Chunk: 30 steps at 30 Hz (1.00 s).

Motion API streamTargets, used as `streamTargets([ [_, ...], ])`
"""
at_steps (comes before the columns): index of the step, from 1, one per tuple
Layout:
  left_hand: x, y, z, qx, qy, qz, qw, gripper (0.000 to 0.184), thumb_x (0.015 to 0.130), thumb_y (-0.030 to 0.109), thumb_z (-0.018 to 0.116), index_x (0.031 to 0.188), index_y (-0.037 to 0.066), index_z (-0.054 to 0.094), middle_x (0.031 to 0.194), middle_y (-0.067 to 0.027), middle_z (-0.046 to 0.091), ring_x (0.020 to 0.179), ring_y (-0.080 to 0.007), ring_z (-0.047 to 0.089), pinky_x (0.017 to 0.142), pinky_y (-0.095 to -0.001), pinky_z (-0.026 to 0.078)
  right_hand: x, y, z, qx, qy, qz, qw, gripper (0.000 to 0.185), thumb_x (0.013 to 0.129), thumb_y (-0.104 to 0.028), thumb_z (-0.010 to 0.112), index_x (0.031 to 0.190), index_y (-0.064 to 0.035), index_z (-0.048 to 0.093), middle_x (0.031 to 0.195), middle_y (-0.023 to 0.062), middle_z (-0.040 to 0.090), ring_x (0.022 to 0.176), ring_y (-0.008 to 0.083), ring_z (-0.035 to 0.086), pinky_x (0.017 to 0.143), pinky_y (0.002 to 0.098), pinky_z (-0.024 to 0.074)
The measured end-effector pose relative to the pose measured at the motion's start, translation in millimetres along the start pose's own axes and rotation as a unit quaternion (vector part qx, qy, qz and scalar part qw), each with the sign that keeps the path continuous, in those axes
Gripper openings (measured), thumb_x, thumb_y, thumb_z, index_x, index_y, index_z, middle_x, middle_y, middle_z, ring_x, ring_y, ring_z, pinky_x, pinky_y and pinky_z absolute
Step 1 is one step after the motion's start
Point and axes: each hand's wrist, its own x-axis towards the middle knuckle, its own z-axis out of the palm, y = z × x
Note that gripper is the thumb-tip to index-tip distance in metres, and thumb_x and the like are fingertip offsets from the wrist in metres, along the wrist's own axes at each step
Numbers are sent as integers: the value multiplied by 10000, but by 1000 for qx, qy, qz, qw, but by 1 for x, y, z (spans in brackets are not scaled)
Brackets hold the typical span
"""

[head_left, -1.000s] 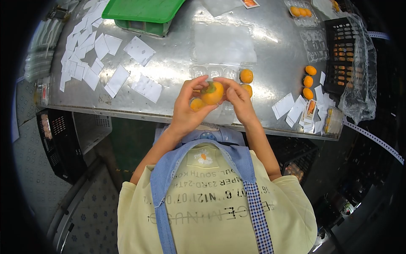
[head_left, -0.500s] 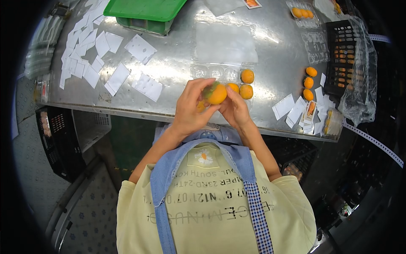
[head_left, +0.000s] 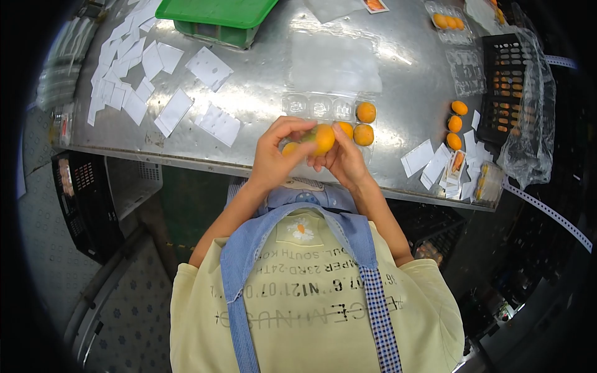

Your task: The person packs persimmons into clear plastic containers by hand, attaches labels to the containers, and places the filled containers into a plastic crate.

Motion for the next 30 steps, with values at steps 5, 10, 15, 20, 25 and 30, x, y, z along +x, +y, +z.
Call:
streamTargets([
  [5,1,-5,-1,-109,10,-69,992,311,782,45,668,1092,38,652,1028,-57,586,967,-134,545,832,-271,443,-1,0,7,61,18,51,997,575,982,-504,276,1083,-2,538,922,133,637,701,160,615,571,248,486],
  [10,-1,-4,4,-9,11,9,1000,331,860,58,611,1190,56,602,1078,-63,586,935,-142,570,847,-259,444,4,2,10,127,54,67,988,633,967,-558,265,1112,2,524,913,118,647,682,143,609,541,230,460],
  [15,6,1,2,-178,3,-139,974,384,952,260,531,1252,21,542,1105,-77,603,937,-142,583,865,-260,446,3,1,11,-56,71,74,993,656,966,-572,241,884,-39,614,674,88,616,558,138,571,504,212,431],
  [20,1,-17,-2,-228,43,-237,943,495,959,423,478,1132,-23,603,976,-73,642,853,-118,601,793,-259,474,-5,-11,-1,-242,130,31,961,566,948,-500,394,706,-42,623,550,56,562,472,112,517,492,188,401],
  [25,2,-19,-3,-136,55,-243,959,470,959,416,483,1010,-17,658,823,-43,640,730,-87,571,665,-240,463,-2,-11,-3,-407,135,-242,870,275,779,-171,729,992,-29,629,878,56,615,613,97,522,520,197,405],
  [30,-1,-24,-4,-28,35,-175,984,390,969,347,485,1074,11,652,772,-16,605,671,-49,507,596,-220,423,-4,-22,8,-584,55,-265,765,554,688,-139,772,1199,-82,565,1156,79,515,857,160,535,619,251,441],
])
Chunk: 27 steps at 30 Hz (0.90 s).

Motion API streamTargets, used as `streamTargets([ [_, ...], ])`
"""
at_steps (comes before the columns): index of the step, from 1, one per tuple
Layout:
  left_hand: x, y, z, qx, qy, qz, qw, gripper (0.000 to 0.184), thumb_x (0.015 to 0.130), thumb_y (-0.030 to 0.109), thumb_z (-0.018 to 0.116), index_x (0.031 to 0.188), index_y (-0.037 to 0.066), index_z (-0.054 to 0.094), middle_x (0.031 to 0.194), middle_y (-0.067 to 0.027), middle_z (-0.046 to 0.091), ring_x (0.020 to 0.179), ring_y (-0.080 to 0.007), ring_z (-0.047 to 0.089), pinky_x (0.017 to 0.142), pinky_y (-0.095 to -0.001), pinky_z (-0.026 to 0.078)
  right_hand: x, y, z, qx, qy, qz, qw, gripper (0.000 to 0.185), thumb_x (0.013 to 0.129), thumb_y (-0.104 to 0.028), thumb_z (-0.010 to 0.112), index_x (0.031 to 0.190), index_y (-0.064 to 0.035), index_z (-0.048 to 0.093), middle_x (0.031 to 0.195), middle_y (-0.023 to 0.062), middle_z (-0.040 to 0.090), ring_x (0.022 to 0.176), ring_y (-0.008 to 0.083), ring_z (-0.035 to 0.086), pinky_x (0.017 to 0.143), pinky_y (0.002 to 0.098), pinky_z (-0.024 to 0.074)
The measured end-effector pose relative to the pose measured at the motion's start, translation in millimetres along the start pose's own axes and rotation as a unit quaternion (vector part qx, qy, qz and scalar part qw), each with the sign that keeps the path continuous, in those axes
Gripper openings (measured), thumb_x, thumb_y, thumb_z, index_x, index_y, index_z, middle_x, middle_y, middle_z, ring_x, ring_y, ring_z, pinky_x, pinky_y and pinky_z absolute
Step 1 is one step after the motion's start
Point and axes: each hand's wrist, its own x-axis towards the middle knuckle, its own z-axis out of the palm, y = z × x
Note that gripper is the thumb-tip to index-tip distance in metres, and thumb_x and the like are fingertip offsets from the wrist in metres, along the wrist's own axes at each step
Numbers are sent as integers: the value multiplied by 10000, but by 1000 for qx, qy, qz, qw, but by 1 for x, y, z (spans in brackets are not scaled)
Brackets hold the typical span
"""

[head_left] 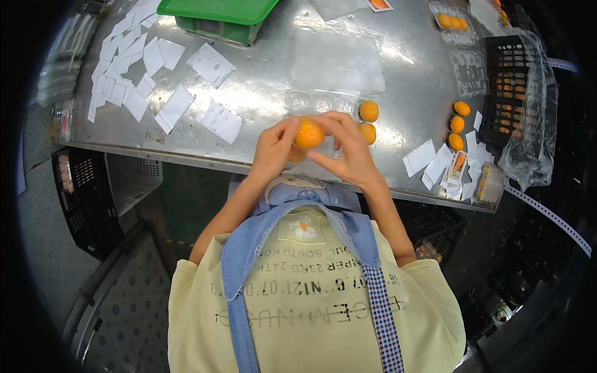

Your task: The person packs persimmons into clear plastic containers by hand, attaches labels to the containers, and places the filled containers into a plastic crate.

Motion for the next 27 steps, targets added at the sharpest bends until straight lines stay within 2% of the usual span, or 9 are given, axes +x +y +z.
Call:
streamTargets([
  [4,-5,9,1,46,1,11,999,354,972,311,482,1131,34,634,767,-14,607,660,-47,501,598,-211,430,-2,5,7,-22,-3,-3,1000,579,682,-121,777,1218,-86,561,1156,72,511,834,151,529,578,235,434],
  [7,-3,2,2,76,3,53,996,351,971,301,478,1149,37,625,767,-31,623,655,-62,519,605,-221,444,-2,3,6,-26,-13,22,999,562,685,-166,760,1199,-62,557,1150,135,525,1043,312,537,853,363,456],
  [10,-4,1,5,97,-8,40,994,347,968,289,478,1160,36,618,770,-56,641,673,-87,567,617,-243,465,-2,3,8,-44,-20,30,998,547,681,-167,764,1177,-53,563,1147,134,528,1025,309,545,839,365,464],
  [13,-1,-2,-3,80,-25,-42,996,342,963,283,477,1160,39,615,773,-96,662,696,-132,621,637,-271,484,-5,7,10,-52,-6,0,999,574,656,-132,793,1184,-78,575,1077,73,539,787,164,548,565,257,456],
  [15,3,-4,-7,125,-26,-8,992,335,961,280,474,1149,43,619,774,-121,670,710,-171,648,653,-288,494,-6,10,11,-54,11,-9,998,555,647,-139,799,1156,-72,587,1038,71,550,760,165,547,562,257,455],
  [18,3,13,-7,160,-7,-82,984,330,959,290,467,1133,57,624,777,-151,673,701,-221,652,659,-299,496,-7,26,7,-80,50,8,996,521,644,-156,802,1118,-65,604,996,72,565,736,163,546,569,259,458],
  [21,9,-13,-21,183,12,-17,983,339,959,269,493,1177,31,598,813,-79,651,694,-110,575,637,-258,471,-7,40,-13,-109,97,86,986,494,651,-174,800,1094,-58,615,985,73,578,732,160,548,590,264,465],
  [24,10,-18,-30,259,49,6,965,307,897,231,565,1147,56,597,818,-127,661,704,-221,626,665,-328,495,-3,50,-24,-124,127,98,979,475,665,-183,794,1089,-58,618,999,69,587,738,158,554,617,263,471],
  [27,14,-37,-36,307,103,44,945,322,868,187,592,1162,58,574,867,-124,645,723,-224,608,687,-337,492,8,55,-23,-152,116,61,980,472,663,-205,791,1083,-68,625,1003,67,600,782,188,573,676,284,486],
])
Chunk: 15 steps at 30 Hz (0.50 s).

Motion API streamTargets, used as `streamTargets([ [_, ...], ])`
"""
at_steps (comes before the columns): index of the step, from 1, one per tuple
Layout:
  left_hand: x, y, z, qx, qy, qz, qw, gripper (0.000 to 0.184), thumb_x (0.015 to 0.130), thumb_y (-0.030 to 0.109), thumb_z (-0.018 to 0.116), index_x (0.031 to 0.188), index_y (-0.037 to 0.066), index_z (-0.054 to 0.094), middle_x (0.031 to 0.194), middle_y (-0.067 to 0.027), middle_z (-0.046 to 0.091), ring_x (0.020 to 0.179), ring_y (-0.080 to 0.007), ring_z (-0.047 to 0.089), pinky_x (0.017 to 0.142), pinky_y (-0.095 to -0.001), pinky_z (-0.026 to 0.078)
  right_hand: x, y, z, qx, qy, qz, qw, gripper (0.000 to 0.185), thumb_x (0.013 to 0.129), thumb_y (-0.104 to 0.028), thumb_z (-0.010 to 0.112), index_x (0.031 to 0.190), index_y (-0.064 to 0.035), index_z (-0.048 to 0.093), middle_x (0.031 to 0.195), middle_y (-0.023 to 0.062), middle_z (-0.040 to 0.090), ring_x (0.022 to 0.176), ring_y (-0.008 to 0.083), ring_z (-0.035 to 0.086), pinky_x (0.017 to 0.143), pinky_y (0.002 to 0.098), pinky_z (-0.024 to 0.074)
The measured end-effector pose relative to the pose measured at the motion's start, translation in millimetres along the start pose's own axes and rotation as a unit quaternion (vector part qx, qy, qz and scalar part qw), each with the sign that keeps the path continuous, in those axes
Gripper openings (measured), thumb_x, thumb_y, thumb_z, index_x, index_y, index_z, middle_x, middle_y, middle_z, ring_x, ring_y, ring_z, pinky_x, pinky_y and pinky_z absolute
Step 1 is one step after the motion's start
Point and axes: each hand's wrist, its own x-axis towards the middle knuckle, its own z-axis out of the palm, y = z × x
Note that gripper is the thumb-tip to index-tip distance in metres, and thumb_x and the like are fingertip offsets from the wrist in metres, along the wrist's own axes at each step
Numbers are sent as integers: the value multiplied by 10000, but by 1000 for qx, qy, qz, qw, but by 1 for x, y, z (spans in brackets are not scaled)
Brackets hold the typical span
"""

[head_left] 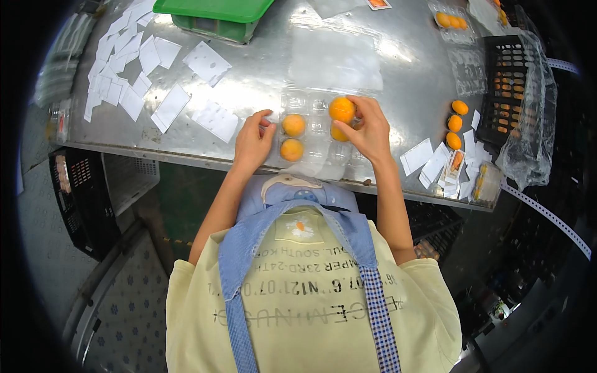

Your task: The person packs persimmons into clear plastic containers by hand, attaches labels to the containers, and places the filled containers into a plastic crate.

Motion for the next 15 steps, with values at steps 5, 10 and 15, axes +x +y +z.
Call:
streamTargets([
  [5,2,-26,7,-57,-60,-61,995,290,874,172,579,1144,65,588,863,-120,642,735,-223,607,704,-328,490,19,6,28,-61,-44,-76,994,483,655,-231,779,1080,-74,613,1051,86,610,1001,280,560,817,377,464],
  [10,0,-45,17,-119,-120,-81,982,253,884,182,573,1101,61,624,825,-114,649,744,-194,615,706,-311,490,27,10,32,-85,-94,-91,988,481,668,-234,771,1094,-85,604,1064,72,600,1024,267,542,795,383,462],
  [15,2,-41,18,-115,-128,-69,983,248,888,157,567,1101,40,613,819,-106,652,715,-176,619,671,-299,493,29,10,34,-99,-105,-100,984,478,673,-244,769,1097,-99,603,1031,64,588,995,263,542,787,383,457],
])
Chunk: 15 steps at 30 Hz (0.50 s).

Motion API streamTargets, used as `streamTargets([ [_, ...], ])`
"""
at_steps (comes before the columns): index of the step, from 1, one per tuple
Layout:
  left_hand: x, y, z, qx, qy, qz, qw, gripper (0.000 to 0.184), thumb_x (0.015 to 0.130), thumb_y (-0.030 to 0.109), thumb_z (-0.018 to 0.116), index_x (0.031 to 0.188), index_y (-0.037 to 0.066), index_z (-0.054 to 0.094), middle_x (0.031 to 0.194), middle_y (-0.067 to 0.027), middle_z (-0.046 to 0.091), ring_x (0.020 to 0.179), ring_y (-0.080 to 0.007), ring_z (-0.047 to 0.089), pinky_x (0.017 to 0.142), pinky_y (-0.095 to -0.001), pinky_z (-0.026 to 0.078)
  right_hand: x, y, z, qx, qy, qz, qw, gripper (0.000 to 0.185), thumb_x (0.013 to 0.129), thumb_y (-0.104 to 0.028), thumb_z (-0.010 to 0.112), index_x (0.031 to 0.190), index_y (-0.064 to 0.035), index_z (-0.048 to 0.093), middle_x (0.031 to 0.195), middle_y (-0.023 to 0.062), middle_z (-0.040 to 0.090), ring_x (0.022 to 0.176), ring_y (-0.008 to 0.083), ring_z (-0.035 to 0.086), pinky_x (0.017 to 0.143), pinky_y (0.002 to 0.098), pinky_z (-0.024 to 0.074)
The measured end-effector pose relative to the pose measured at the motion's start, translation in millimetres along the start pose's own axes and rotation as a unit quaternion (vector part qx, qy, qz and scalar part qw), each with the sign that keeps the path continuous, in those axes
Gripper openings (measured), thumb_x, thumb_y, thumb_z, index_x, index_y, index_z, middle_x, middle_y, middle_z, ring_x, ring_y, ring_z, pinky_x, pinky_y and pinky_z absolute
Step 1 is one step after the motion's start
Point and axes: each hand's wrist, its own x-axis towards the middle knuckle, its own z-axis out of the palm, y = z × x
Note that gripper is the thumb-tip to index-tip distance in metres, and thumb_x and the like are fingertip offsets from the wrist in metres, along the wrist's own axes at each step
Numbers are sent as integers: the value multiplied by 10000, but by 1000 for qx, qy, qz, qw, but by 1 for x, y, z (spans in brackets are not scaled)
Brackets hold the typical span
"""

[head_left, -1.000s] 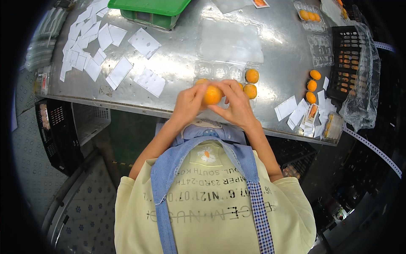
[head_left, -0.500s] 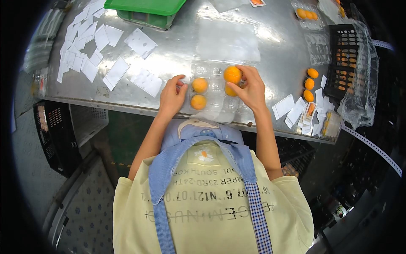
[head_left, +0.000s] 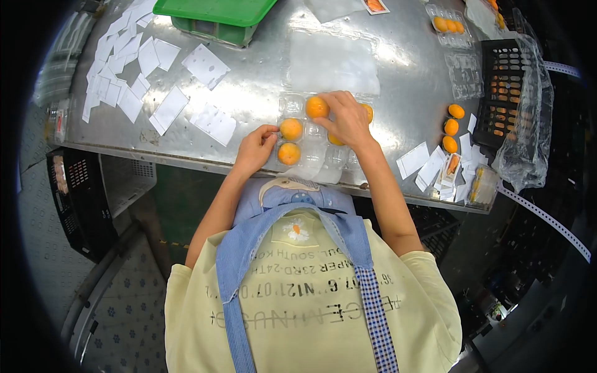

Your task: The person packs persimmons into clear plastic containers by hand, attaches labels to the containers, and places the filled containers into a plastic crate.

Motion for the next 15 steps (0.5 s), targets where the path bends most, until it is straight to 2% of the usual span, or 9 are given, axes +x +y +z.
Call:
streamTargets([
  [4,-2,12,-1,-68,-43,-33,996,242,938,124,511,1143,5,562,832,-39,610,691,-87,546,636,-223,467,1,0,-1,-7,-2,0,1000,474,679,-247,765,1098,-95,603,1021,63,583,986,264,541,795,378,454],
  [7,-2,13,-1,-79,-53,-50,994,240,944,120,499,1148,7,552,835,-39,613,698,-81,549,635,-214,467,1,0,-3,-10,-8,-1,1000,465,682,-246,763,1093,-95,608,1025,62,581,986,263,541,801,373,456],
  [9,0,11,0,-95,-38,-50,993,236,916,104,526,1121,-4,572,825,-83,639,702,-122,599,636,-244,492,2,2,-2,-11,-7,-7,1000,455,683,-239,763,1089,-97,613,1029,62,580,989,259,542,800,368,460],
  [12,0,10,2,-101,-29,-44,993,232,903,100,541,1103,-8,582,816,-103,653,707,-143,624,643,-260,504,5,-8,-15,13,-35,39,999,438,685,-211,752,1089,-108,620,1063,56,580,1016,249,541,819,362,470],
  [15,1,5,2,-82,-38,-32,995,231,926,107,520,1125,-2,561,825,-65,628,719,-110,582,658,-237,485,10,-5,-27,15,-67,-36,997,453,713,-162,732,1145,-129,597,1122,67,584,1027,268,553,838,369,475],
])
